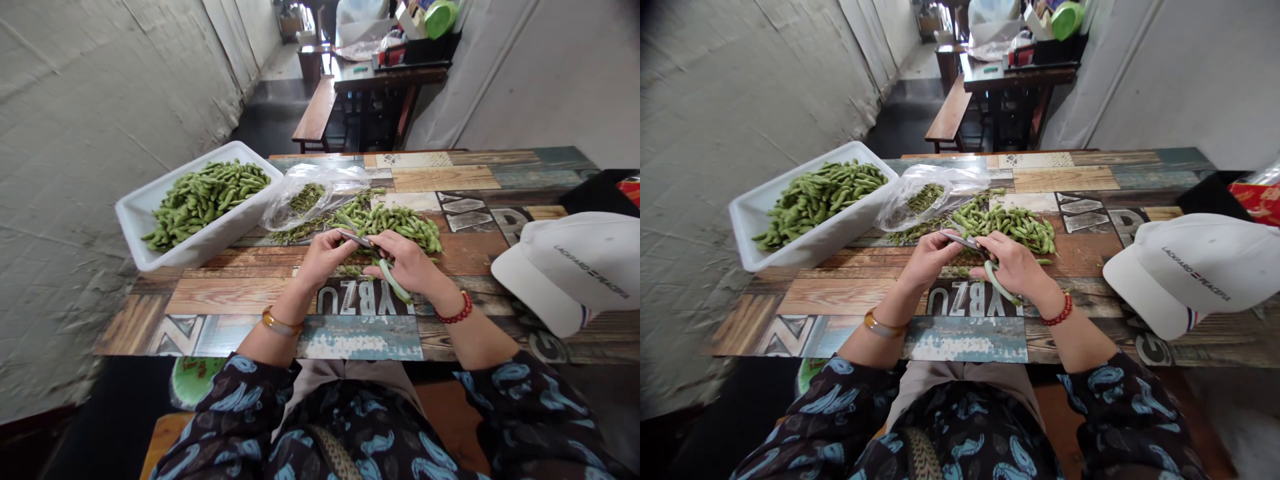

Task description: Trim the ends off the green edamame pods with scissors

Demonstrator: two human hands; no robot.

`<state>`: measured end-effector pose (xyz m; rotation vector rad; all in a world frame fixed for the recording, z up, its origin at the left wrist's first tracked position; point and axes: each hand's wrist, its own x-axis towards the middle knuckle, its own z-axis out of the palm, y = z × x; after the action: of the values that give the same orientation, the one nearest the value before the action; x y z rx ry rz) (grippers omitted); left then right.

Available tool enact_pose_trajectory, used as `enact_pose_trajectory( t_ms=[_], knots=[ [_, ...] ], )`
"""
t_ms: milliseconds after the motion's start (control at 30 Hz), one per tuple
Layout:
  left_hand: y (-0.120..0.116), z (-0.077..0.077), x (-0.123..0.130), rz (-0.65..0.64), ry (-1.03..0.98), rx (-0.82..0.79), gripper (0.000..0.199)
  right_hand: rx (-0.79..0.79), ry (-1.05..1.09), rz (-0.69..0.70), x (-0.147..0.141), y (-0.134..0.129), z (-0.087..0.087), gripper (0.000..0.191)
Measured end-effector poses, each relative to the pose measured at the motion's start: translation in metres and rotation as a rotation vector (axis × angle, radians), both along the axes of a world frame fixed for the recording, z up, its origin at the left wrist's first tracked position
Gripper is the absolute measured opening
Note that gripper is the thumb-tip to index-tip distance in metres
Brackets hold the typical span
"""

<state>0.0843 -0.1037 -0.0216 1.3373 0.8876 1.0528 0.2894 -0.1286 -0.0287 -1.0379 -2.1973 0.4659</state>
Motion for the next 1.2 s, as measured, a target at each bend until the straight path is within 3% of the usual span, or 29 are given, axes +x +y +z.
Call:
enact_pose_trajectory(
  t_ms=[400,633,733,1200],
  knots=[
    [0.002,0.002,-0.001,0.057,0.033,-0.017,0.030,0.039,-0.050,-0.001,0.006,0.003,-0.003,0.038],
    [0.005,0.003,-0.002,0.089,-0.186,-0.258,0.031,0.085,-0.006,-0.148,0.007,0.006,-0.004,0.043],
    [0.005,0.005,-0.003,0.080,-0.262,-0.311,0.032,0.079,-0.007,-0.150,0.006,0.005,-0.004,0.048],
    [0.002,-0.004,0.000,0.053,-0.223,-0.271,0.031,0.059,-0.090,-0.072,-0.001,-0.002,0.002,0.051]
  ],
)
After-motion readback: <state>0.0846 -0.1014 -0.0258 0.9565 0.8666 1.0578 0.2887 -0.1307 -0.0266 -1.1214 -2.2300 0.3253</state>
